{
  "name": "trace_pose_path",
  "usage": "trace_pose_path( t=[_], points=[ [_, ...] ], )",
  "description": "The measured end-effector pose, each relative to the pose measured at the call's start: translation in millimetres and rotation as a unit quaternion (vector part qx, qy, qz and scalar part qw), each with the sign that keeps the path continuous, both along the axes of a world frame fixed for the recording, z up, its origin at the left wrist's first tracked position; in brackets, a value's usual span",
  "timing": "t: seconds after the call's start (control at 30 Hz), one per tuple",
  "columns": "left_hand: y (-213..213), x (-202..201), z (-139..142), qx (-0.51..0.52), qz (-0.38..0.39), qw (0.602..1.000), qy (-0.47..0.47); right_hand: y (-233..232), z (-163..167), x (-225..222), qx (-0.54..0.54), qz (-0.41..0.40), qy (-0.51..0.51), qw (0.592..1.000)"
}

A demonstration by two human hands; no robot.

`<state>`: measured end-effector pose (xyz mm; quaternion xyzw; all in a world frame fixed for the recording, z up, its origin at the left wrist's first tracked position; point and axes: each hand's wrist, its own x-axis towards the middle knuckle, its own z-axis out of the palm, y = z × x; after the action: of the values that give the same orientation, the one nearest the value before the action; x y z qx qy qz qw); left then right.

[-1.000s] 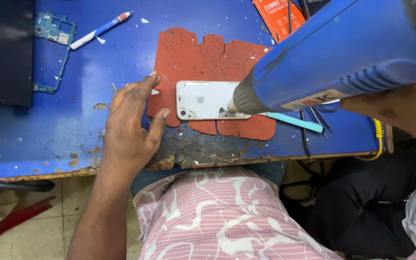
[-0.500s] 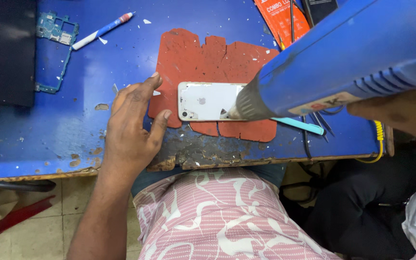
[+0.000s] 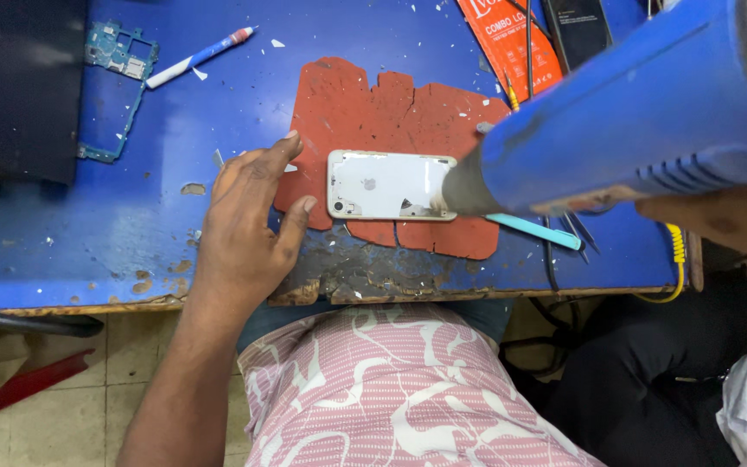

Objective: The person uses a prying tool to remove adhesive residue from the back of a white smartphone. They repeatedly scrape the surface and briefly apply heat with a heat gun to soften the adhesive before continuing to scrape.

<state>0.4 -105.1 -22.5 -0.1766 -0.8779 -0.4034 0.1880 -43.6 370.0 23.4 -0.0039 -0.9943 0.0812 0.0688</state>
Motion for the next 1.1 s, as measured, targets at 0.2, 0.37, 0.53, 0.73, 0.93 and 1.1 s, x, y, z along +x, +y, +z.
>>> trace_pose_path(
  t=[0.2, 0.37, 0.53, 0.73, 0.93, 1.1],
  points=[
    [-0.1, -0.3, -0.6, -0.003, -0.005, 1.0, -0.001, 1.9, 1.6, 5.0, -0.002, -0.003, 0.008, 1.0],
    [0.8, 0.4, 0.6, -0.011, 0.003, 1.0, 0.005, 3.7, -0.8, 22.8, -0.003, -0.006, 0.013, 1.0],
    [1.3, 0.1, 0.5, -0.007, 0.006, 1.0, -0.002, 3.3, -1.6, 31.2, -0.006, -0.013, 0.013, 1.0],
    [0.9, -1.1, -0.3, -0.011, 0.007, 1.0, -0.006, 4.4, -2.1, 39.9, -0.007, -0.015, 0.014, 1.0],
    [0.9, 1.2, -0.2, -0.007, 0.007, 1.0, -0.005, 4.0, -3.0, 41.3, -0.005, -0.013, 0.014, 1.0],
    [1.1, 0.8, 0.0, -0.008, 0.008, 1.0, -0.009, 5.6, -3.1, 37.2, -0.004, -0.014, 0.014, 1.0]
  ],
)
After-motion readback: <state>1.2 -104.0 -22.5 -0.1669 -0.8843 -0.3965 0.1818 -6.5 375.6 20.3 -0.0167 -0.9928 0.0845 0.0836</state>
